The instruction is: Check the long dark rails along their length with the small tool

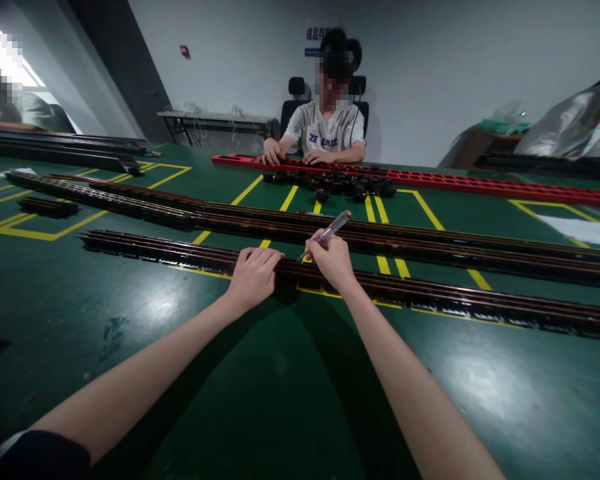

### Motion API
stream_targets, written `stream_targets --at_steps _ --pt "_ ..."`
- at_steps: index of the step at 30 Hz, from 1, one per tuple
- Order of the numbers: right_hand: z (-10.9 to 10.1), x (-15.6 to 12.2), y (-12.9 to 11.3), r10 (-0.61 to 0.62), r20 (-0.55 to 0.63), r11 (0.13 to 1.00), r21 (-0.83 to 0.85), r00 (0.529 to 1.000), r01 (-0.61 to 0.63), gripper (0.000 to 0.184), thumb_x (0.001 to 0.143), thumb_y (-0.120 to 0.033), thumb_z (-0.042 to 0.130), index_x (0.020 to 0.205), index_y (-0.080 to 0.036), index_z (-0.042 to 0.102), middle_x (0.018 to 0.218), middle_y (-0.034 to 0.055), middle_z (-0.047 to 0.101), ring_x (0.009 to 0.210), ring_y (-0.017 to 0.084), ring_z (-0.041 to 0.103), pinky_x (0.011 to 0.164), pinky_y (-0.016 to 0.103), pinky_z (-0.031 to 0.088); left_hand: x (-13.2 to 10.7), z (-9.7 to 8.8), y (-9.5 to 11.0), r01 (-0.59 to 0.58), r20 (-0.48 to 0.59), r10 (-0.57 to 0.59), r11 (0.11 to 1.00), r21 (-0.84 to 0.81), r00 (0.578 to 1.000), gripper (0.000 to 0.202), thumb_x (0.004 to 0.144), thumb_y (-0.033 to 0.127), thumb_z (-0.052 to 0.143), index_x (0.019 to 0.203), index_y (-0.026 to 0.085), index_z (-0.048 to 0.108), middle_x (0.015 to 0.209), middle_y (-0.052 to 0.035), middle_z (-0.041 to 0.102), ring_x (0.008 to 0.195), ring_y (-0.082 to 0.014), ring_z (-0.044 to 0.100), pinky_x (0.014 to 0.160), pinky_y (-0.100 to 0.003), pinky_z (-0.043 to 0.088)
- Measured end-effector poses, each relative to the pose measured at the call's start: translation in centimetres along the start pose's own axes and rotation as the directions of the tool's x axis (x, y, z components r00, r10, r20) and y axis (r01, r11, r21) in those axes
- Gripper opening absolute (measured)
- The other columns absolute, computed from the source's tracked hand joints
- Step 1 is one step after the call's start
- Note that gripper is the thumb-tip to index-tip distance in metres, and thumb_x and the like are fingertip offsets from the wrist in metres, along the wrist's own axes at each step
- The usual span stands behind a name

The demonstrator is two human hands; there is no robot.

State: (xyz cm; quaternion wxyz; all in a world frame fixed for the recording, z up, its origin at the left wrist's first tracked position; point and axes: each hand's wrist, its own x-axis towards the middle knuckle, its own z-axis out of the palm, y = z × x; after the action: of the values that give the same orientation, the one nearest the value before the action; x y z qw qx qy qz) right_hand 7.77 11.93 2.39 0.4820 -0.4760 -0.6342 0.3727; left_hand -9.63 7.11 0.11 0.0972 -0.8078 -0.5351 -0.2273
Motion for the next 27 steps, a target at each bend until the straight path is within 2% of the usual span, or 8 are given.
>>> stream_targets --at_steps 14,27 --pt "-0.2 0.1 0.0 0.017 -0.042 0.999 0.043 0.999 -0.015 0.016 0.069 -0.034 0.059 0.064 -0.020 0.054 0.052 -0.0011 0.060 0.054 0.015 0.060 0.061 0.028 0.050 -0.1 0.5 -0.5 0.011 -0.041 -0.010 1.000 0.004 0.999 0.040 0.082 0.004 0.037 0.107 0.018 0.064 0.110 -0.0078 0.068 0.106 -0.0246 0.059 0.095 -0.043 0.037" --pt "-1.1 0.3 0.5 0.031 0.030 0.999 -0.032 0.999 -0.030 0.015 0.070 -0.032 0.059 0.063 -0.019 0.056 0.054 0.0006 0.062 0.054 0.015 0.060 0.061 0.028 0.050 -0.1 0.1 -0.7 -0.026 -0.009 0.025 0.995 -0.092 1.000 0.042 0.079 0.004 0.038 0.112 0.016 0.062 0.115 -0.0074 0.067 0.110 -0.0215 0.059 0.098 -0.042 0.039"
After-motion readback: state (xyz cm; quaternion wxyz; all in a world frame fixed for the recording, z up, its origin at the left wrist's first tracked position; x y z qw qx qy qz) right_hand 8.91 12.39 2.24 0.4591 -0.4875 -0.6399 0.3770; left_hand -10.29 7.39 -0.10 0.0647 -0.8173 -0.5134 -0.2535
